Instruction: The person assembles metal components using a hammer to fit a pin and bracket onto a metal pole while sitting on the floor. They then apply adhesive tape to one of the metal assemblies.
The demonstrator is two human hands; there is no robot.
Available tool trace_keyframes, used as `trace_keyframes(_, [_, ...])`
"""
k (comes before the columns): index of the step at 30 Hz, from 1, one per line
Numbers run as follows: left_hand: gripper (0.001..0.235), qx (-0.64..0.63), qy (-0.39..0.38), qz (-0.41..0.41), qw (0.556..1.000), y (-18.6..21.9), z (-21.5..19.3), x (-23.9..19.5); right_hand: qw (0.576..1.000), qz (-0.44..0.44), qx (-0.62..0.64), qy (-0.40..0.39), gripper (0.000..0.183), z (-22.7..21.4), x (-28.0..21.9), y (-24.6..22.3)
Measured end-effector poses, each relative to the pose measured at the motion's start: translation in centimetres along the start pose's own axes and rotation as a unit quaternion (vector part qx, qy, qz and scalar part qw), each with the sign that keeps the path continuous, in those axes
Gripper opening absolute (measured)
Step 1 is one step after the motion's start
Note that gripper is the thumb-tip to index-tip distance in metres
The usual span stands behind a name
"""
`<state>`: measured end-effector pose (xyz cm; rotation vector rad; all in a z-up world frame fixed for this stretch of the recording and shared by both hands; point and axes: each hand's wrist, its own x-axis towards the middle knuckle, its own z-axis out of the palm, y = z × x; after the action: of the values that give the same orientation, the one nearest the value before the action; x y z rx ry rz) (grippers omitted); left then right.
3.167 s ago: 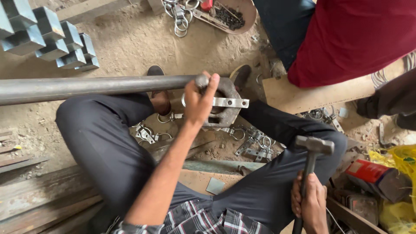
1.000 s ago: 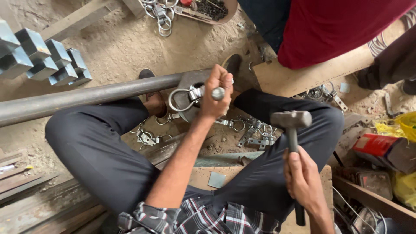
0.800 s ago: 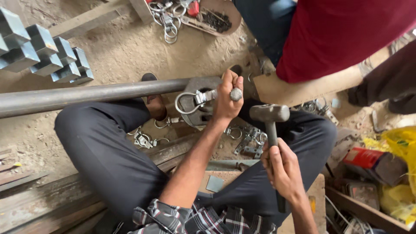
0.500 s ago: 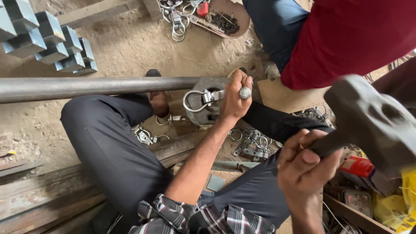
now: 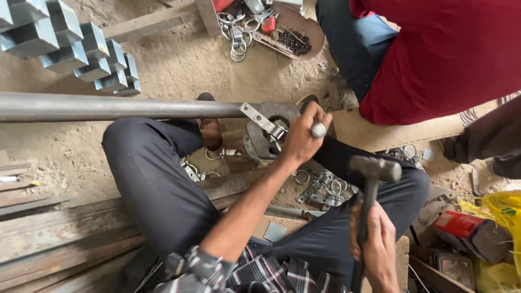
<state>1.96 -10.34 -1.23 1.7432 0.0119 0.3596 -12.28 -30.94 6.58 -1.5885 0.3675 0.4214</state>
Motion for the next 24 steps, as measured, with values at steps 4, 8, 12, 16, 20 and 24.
trace_keyframes(4, [0.02, 0.076, -0.065, -0.079, 0.992, 4.4, -3.1, -3.7, 0.998, 0.051, 0.037, 0.026, 0.038, -4.7, -0.2, 4.7])
trace_keyframes(8, [0.023, 0.219, -0.048, -0.072, 0.972, 4.3, -6.0, -5.5, 0.991, 0.06, 0.118, -0.005, 0.039, -7.2, 0.9, 8.4])
trace_keyframes(12, [0.043, 0.33, -0.077, -0.036, 0.94, 1.5, -6.8, -7.8, 0.99, 0.11, 0.092, 0.01, 0.045, -7.6, 2.1, 8.5])
trace_keyframes(16, [0.038, 0.454, -0.12, 0.029, 0.883, -0.9, -6.8, -9.0, 0.988, 0.131, 0.08, -0.012, 0.045, -7.5, 2.9, 7.9])
trace_keyframes(20, [0.03, 0.492, -0.196, -0.013, 0.848, -1.7, -8.3, -9.4, 0.991, 0.123, 0.045, -0.019, 0.043, -7.5, 2.5, 7.9])
trace_keyframes(24, [0.026, 0.526, -0.126, 0.027, 0.841, -0.5, -10.9, -10.3, 0.989, 0.117, 0.092, -0.021, 0.044, -7.4, 2.6, 7.9])
